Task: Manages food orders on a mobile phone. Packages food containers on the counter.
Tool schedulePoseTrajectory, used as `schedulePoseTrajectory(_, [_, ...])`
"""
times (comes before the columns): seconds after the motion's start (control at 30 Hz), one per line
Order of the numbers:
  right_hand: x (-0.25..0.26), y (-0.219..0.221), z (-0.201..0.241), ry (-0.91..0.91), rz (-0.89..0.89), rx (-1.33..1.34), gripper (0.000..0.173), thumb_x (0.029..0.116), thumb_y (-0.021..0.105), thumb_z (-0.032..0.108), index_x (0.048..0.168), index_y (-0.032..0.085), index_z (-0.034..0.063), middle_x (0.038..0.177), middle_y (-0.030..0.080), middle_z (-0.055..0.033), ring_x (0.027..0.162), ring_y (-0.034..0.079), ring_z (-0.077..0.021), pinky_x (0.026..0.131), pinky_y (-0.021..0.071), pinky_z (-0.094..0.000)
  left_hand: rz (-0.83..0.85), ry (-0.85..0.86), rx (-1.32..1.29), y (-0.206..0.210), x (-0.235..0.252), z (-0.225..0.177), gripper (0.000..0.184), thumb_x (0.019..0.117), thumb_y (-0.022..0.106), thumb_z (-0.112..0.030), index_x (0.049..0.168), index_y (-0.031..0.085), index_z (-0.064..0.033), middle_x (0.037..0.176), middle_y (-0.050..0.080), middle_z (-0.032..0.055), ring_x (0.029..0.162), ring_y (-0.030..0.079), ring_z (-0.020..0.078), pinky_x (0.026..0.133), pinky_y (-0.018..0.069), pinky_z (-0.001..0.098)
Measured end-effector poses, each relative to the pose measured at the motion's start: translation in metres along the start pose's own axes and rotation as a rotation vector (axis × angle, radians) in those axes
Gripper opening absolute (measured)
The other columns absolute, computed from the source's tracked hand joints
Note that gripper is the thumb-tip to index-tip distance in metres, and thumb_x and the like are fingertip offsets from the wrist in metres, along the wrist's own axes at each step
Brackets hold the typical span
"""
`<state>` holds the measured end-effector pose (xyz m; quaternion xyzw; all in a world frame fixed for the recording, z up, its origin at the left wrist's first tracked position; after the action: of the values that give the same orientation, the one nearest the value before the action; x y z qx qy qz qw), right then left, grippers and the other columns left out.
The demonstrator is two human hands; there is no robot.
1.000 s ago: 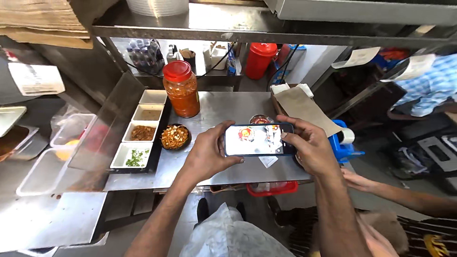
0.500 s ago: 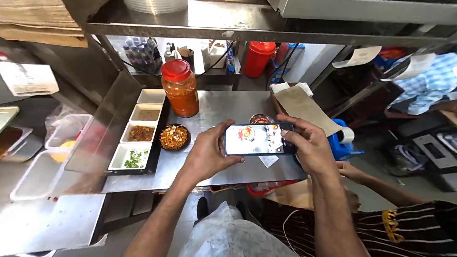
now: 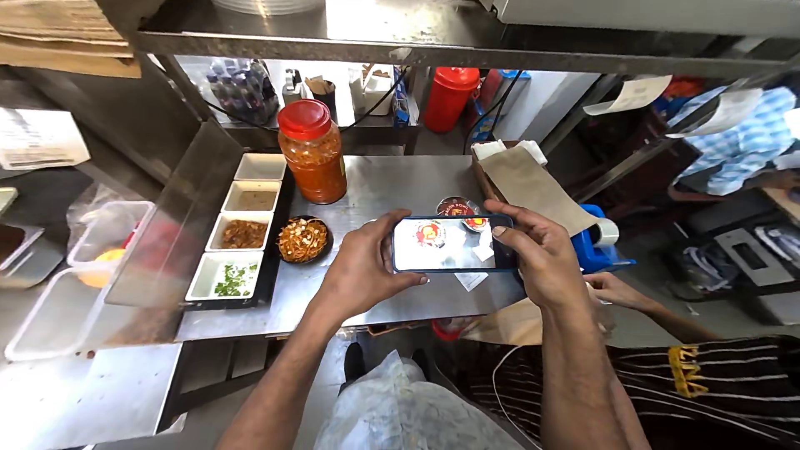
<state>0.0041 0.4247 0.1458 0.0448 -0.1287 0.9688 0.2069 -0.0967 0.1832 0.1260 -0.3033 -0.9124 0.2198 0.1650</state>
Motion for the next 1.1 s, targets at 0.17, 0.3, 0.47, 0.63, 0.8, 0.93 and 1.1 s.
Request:
schedulePoseTrajectory(0.17, [0.001, 0.001, -0.001, 0.004, -0.014, 0.003, 0.039, 0.0941, 0.062, 0.015, 0.133, 0.068, 0.0105, 0.120, 0.072, -0.0071, 0.095, 0.070, -0.0174, 0.080, 0.0599, -0.0336, 0.002, 0.001, 0.014, -0.001, 0.001, 0.001, 0.093, 0.0650, 0.098, -0.033, 0.146, 0.054, -0.0215, 0.100, 0.070, -0.0012, 0.075, 0.066, 0.0078, 0.067, 0.0601, 0.0290])
schedulePoseTrajectory(0.3, [0.001, 0.000, -0.002, -0.008, -0.021, -0.013, 0.040, 0.0937, 0.063, 0.016, 0.133, 0.068, 0.0110, 0.118, 0.073, -0.0073, 0.096, 0.071, -0.0178, 0.080, 0.0606, -0.0339, 0.004, 0.010, 0.017, -0.001, 0.002, 0.003, 0.092, 0.0654, 0.097, -0.034, 0.146, 0.053, -0.0214, 0.098, 0.069, -0.0028, 0.073, 0.064, 0.0068, 0.066, 0.0583, 0.0274])
schedulePoseTrajectory(0.47, [-0.006, 0.002, -0.008, 0.099, 0.044, 0.047, 0.025, 0.0970, 0.060, 0.026, 0.115, 0.070, 0.0128, 0.096, 0.071, -0.0042, 0.079, 0.068, -0.0138, 0.066, 0.0584, -0.0309, 0.113, 0.087, 0.026, -0.005, 0.006, 0.004, 0.087, 0.0661, 0.097, -0.028, 0.142, 0.055, -0.0199, 0.104, 0.072, -0.0033, 0.080, 0.068, 0.0071, 0.071, 0.0611, 0.0292])
schedulePoseTrajectory(0.63, [-0.060, 0.064, -0.079, 0.585, 0.708, 0.635, 0.062, 0.0943, 0.062, 0.059, 0.144, 0.051, 0.0238, 0.123, 0.067, -0.0198, 0.106, 0.070, -0.0353, 0.088, 0.0596, -0.0529, 0.594, 0.239, 0.193, -0.011, 0.022, 0.019, 0.085, 0.0646, 0.098, -0.020, 0.140, 0.059, -0.0191, 0.117, 0.072, -0.0031, 0.102, 0.069, 0.0081, 0.093, 0.0598, 0.0351])
schedulePoseTrajectory(0.8, [-0.090, 0.114, -0.126, 0.659, 0.557, 0.849, 0.056, 0.1002, 0.057, 0.041, 0.151, 0.043, 0.0217, 0.129, 0.064, -0.0184, 0.113, 0.066, -0.0312, 0.095, 0.0563, -0.0494, 0.506, -0.182, -0.139, -0.009, -0.008, 0.099, 0.084, 0.0808, 0.087, -0.015, 0.154, 0.046, -0.0233, 0.124, 0.068, 0.0087, 0.098, 0.072, 0.0215, 0.082, 0.0644, 0.0409])
schedulePoseTrajectory(0.93, [-0.084, 0.144, -0.150, 0.677, 0.447, 0.820, 0.060, 0.0987, 0.057, 0.037, 0.154, 0.036, 0.0286, 0.130, 0.064, -0.0090, 0.114, 0.065, -0.0228, 0.095, 0.0562, -0.0445, 0.150, -0.574, -0.924, 0.047, -0.092, 0.146, 0.058, 0.1074, 0.034, -0.055, 0.158, 0.036, -0.0275, 0.144, 0.059, 0.0052, 0.110, 0.068, 0.0255, 0.085, 0.0605, 0.0474])
schedulePoseTrajectory(1.1, [-0.081, 0.221, -0.193, 0.754, 0.380, 0.513, 0.048, 0.1035, 0.051, 0.045, 0.144, 0.051, 0.0192, 0.120, 0.068, -0.0085, 0.105, 0.067, -0.0205, 0.088, 0.0567, -0.0428, -0.182, -0.828, -1.107, 0.070, -0.140, 0.182, 0.076, 0.1054, 0.008, -0.063, 0.157, 0.038, -0.0166, 0.134, 0.064, 0.0131, 0.108, 0.069, 0.0260, 0.085, 0.0591, 0.0437])
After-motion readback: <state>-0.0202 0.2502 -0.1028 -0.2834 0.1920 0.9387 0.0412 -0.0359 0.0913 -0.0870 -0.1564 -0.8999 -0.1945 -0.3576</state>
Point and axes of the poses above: each hand's wrist, its own x-axis towards the middle knuckle, its own y-axis out of the palm, z = x × y, the point moved 4 cm from there along x, towards the middle knuckle
